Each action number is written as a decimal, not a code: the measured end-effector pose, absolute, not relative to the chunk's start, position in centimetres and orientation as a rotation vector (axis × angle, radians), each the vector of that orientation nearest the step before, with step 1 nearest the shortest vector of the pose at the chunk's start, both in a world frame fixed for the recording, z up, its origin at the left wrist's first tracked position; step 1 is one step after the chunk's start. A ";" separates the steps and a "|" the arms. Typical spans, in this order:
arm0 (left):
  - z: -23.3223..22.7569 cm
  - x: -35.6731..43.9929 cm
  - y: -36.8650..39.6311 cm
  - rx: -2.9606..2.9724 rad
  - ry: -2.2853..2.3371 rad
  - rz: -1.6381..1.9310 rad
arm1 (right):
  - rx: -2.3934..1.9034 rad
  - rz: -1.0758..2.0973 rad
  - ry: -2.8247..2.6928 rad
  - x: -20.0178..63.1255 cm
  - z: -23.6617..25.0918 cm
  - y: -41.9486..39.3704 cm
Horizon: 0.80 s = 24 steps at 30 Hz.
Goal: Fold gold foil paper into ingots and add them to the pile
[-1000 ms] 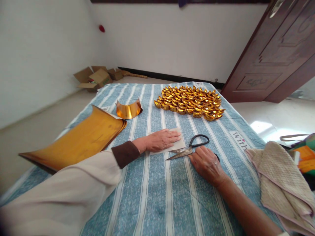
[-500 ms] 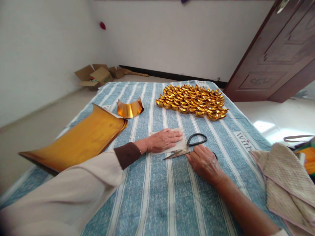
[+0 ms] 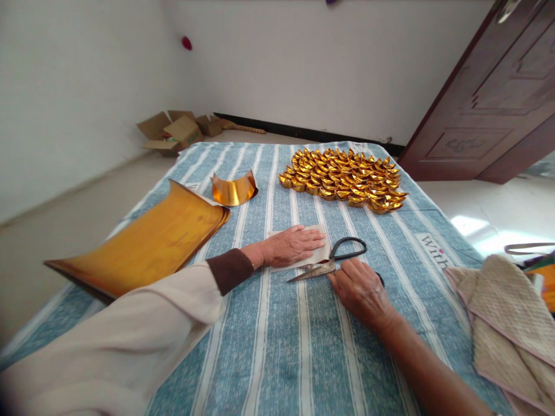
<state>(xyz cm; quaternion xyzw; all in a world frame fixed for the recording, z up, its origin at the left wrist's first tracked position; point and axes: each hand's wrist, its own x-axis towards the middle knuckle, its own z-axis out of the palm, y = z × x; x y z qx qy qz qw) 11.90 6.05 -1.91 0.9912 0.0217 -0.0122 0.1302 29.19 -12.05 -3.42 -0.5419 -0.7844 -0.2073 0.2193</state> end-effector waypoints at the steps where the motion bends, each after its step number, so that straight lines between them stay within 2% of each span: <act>1: -2.0 11.9 6.1 2.881 0.057 -0.029 | -1.494 -0.586 -2.167 29.0 -3.4 -11.9; 24: -1.9 12.0 5.9 2.908 0.071 -0.065 | -1.507 -0.536 -2.152 27.6 -3.4 -12.4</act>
